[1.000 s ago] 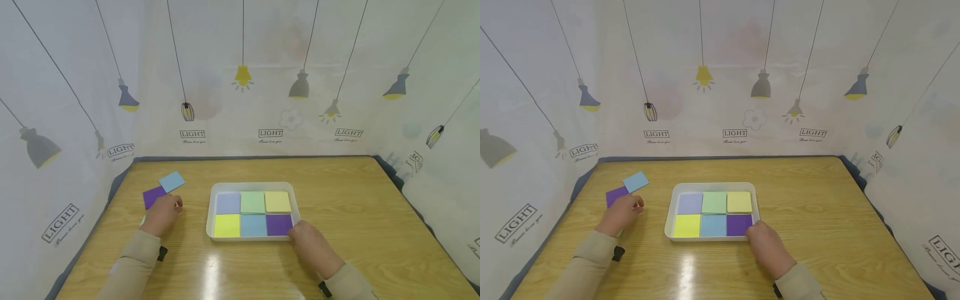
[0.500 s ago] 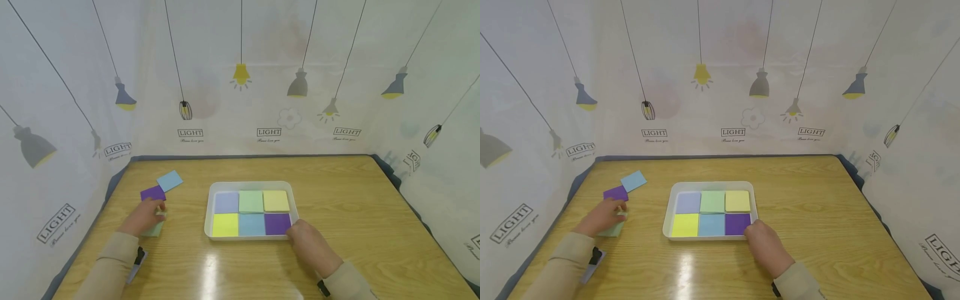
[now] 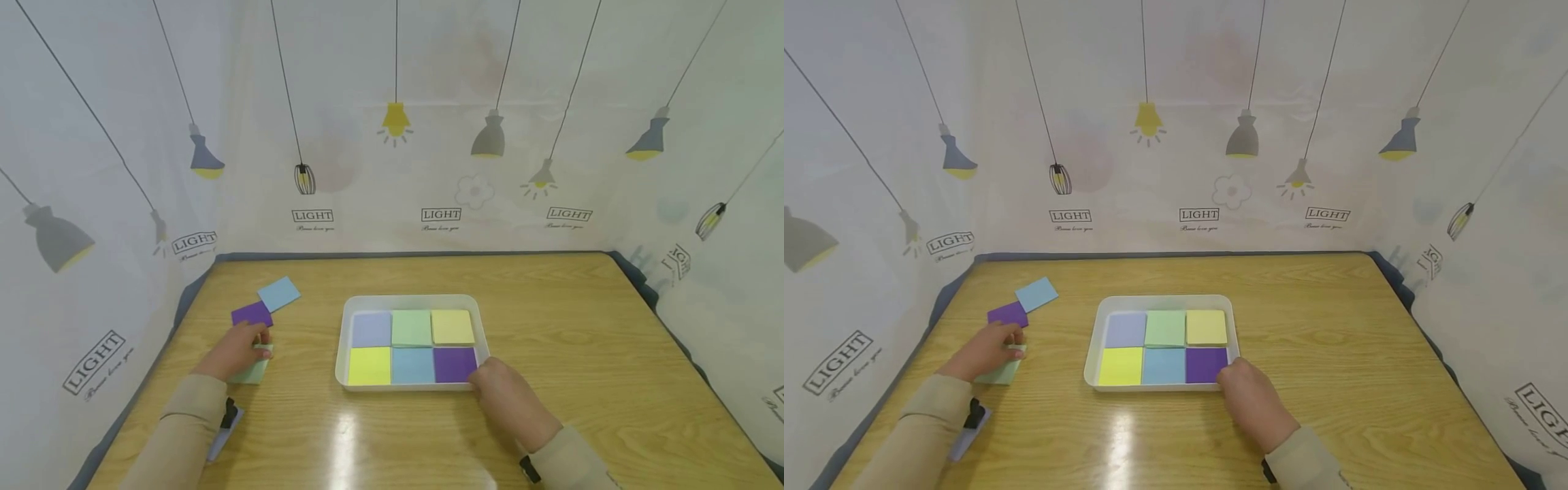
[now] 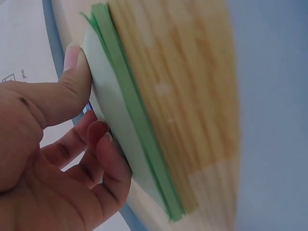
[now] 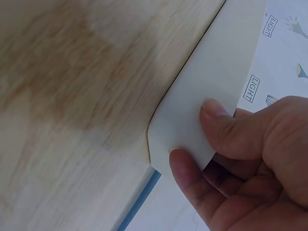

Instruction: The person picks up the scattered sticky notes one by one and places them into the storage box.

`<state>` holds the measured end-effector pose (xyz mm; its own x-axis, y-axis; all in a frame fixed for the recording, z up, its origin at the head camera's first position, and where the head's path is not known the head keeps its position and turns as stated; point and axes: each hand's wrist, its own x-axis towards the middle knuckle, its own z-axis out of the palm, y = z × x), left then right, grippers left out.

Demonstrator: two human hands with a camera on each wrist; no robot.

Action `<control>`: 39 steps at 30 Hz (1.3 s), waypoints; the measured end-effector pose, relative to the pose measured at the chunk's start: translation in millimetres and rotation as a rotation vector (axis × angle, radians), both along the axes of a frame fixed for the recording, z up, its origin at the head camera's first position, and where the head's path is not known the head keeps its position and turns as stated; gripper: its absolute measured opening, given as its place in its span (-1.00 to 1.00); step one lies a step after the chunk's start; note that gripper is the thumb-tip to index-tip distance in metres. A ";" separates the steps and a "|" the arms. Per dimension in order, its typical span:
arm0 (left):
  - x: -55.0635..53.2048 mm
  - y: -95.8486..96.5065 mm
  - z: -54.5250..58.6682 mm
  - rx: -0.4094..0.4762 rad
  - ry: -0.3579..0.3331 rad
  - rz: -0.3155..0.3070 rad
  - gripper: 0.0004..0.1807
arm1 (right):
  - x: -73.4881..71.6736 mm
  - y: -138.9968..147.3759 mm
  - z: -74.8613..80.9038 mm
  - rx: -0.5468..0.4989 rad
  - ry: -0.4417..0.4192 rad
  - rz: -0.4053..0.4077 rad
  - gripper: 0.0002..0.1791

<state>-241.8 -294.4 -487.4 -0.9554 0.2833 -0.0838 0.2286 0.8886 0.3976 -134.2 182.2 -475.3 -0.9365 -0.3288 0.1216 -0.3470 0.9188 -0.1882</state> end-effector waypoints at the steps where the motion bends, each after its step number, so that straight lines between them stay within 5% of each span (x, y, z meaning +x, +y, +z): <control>1: -0.5 -0.5 -0.3 0.001 0.000 -0.003 -0.81 | -0.1 0.1 0.0 -0.002 -0.003 -0.001 -0.77; 11: -3.3 -4.9 -1.8 0.022 0.009 -0.039 -0.79 | 0.6 0.7 -0.5 0.000 0.025 0.012 -0.76; 20: -2.5 -7.2 0.3 -0.045 0.012 0.001 -0.91 | 0.0 0.5 0.5 0.004 -0.009 0.000 -0.78; 28: -4.5 1.0 10.8 -0.043 0.008 0.007 -0.90 | -0.6 0.8 0.0 0.012 -0.009 -0.003 -0.76; 39: -9.1 32.1 30.5 -0.029 0.104 -0.076 -0.91 | -0.4 0.7 -0.8 0.000 -0.008 -0.008 -0.78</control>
